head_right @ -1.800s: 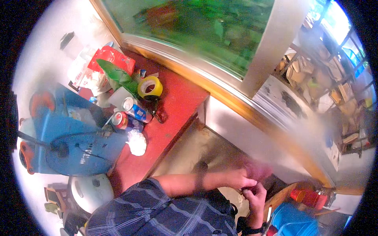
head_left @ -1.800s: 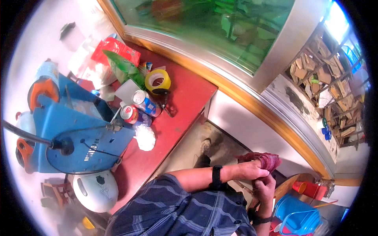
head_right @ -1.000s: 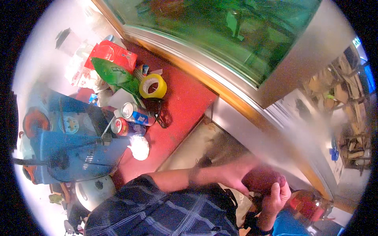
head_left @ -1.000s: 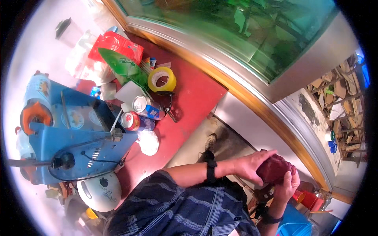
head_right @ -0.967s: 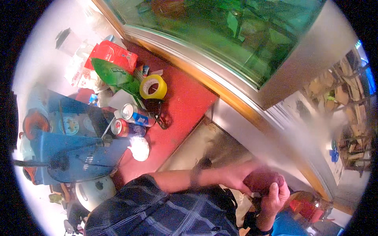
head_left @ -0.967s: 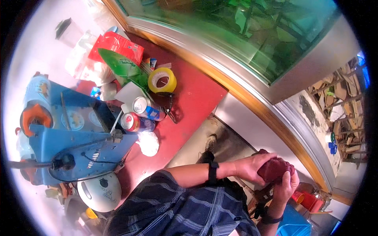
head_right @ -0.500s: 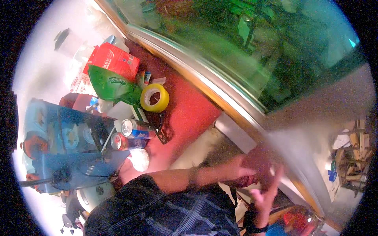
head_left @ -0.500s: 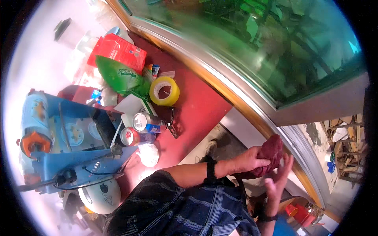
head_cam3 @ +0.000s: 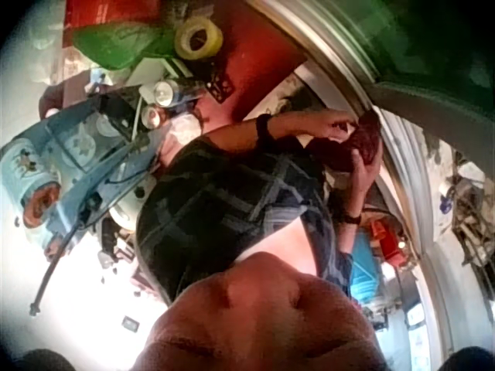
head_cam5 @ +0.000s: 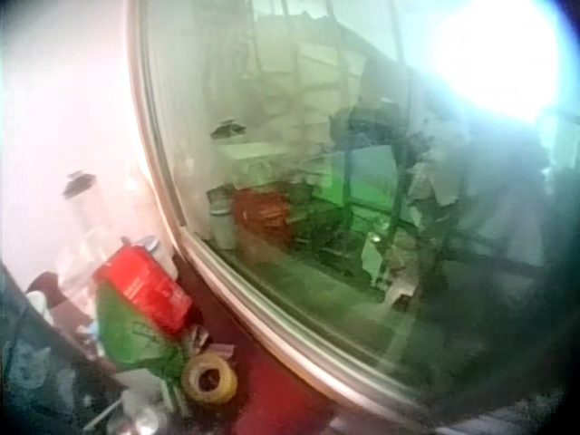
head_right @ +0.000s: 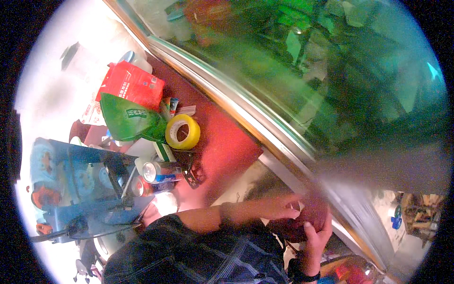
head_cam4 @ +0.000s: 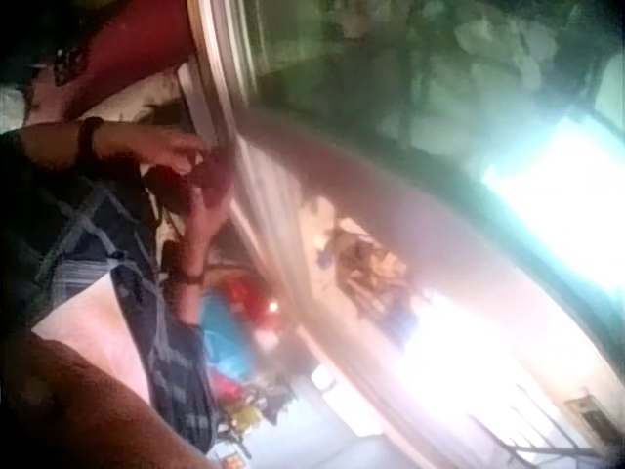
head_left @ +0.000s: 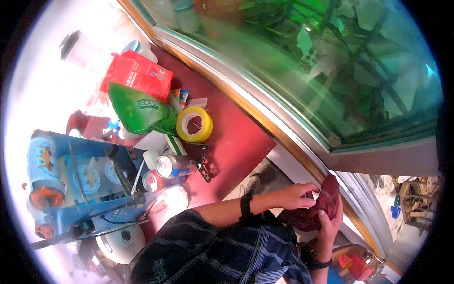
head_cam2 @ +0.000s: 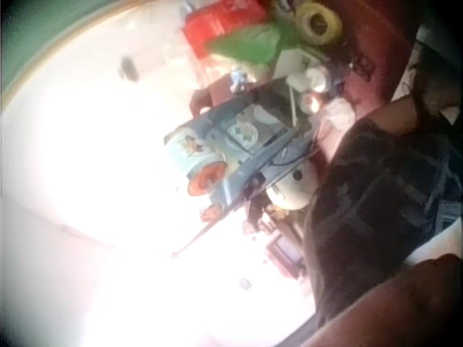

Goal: The person handles a reddish cloth, rubs it with a white stick, and then scrubs a small white cap with the cloth. They then move to a basin of soapy water and scrub the cap and a blue cloth with the reddish cloth.

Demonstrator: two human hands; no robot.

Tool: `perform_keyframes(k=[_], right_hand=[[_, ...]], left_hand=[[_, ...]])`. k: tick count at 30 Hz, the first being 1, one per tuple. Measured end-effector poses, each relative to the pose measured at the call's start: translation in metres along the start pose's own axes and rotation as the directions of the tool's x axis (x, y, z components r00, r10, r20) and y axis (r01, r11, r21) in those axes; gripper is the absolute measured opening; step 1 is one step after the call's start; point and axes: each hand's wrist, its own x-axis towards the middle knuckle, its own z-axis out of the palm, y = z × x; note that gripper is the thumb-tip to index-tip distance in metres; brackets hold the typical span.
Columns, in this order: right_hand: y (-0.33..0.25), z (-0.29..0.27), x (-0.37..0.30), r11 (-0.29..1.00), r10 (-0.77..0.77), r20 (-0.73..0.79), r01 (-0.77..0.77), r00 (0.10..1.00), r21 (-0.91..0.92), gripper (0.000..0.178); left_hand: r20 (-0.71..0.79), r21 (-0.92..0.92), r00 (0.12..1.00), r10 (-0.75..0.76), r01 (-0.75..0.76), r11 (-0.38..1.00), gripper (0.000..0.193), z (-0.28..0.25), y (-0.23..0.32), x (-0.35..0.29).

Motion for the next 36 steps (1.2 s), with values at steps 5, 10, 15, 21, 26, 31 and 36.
perform_keyframes(k=[5, 10, 15, 21, 26, 31, 36], right_hand=[[-0.025, -0.004, -0.017, 0.989, 0.026, -0.159, -0.002, 0.987, 0.149, 0.064], [-0.027, -0.032, -0.048, 0.926, -0.005, -0.186, 0.074, 0.983, 0.371, 0.06], [-0.018, -0.059, -0.078, 0.816, -0.056, -0.223, 0.174, 0.973, 0.551, 0.064], [-0.039, -0.071, -0.143, 0.789, -0.157, -0.259, 0.279, 0.953, 0.547, 0.093], [0.009, -0.111, -0.21, 0.869, -0.094, -0.321, 0.235, 0.942, 0.436, 0.078], [0.049, -0.146, -0.263, 0.981, 0.074, -0.27, -0.022, 0.96, 0.191, 0.069], [0.082, -0.155, -0.295, 0.975, 0.058, -0.367, 0.026, 0.928, 0.222, 0.051]], left_hand=[[0.068, -0.006, 0.997, -0.039, 0.039, 0.999, 0.05, -0.002, -0.002, -0.004], [0.248, 0.02, 0.966, -0.069, 0.066, 0.998, 0.059, 0.037, 0.024, -0.005], [0.366, -0.061, 0.918, 0.151, -0.138, 0.989, 0.08, 0.09, 0.018, -0.014], [0.409, -0.061, 0.896, -0.171, 0.214, 0.975, 0.061, 0.148, 0.028, -0.029], [0.476, -0.146, 0.85, -0.228, 0.332, 0.932, 0.051, 0.195, 0.037, -0.043], [0.647, 0.001, 0.741, -0.179, 0.234, 0.972, 0.057, 0.229, 0.026, -0.039], [0.7, 0.201, 0.672, -0.243, 0.141, 0.969, 0.057, 0.277, 0.055, -0.041]])
